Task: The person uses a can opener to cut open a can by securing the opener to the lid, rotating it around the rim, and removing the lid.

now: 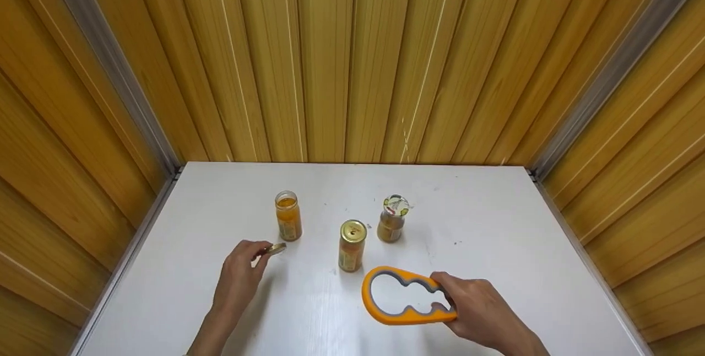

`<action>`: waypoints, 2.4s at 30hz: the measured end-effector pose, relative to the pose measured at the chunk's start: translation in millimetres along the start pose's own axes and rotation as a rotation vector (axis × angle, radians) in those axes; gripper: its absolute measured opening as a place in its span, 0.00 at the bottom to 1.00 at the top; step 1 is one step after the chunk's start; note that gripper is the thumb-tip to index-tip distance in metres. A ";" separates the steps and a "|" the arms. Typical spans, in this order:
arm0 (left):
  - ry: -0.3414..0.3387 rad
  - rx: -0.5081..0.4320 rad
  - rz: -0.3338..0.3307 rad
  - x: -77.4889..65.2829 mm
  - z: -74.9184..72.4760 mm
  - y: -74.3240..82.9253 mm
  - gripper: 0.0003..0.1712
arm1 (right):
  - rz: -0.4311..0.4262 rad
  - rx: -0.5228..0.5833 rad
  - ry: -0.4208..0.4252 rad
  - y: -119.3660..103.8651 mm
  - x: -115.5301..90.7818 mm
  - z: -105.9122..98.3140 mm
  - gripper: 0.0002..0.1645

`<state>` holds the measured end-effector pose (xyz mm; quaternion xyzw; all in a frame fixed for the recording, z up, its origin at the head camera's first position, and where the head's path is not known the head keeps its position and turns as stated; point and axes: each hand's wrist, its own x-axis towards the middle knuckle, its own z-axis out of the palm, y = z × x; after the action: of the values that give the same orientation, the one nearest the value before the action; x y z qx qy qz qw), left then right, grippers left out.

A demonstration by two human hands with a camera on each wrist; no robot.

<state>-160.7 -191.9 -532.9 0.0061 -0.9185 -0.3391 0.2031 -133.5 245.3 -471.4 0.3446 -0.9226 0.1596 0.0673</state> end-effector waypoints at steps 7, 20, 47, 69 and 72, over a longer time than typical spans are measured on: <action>0.023 0.124 0.109 -0.7 19.2 -14.1 0.12 | -0.001 -0.005 0.022 -0.4 0.1 0.8 0.28; 0.002 0.256 0.300 -4.1 40.8 -20.9 0.08 | -0.007 -0.013 0.019 1.0 -1.4 3.1 0.27; -0.152 0.344 0.267 -15.8 50.4 -32.2 0.08 | 0.022 0.002 -0.007 1.7 -6.2 6.0 0.26; -0.121 0.228 0.113 -11.5 45.8 -13.3 0.15 | 0.080 -0.058 0.016 12.5 -11.2 1.5 0.26; -0.107 0.156 0.087 -9.1 45.6 -0.6 0.17 | 0.096 -0.065 0.013 14.6 -12.0 0.5 0.28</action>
<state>-169.6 -162.7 -568.0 -0.0364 -0.9511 -0.2574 0.1670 -134.1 262.9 -478.3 0.2964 -0.9424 0.1349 0.0768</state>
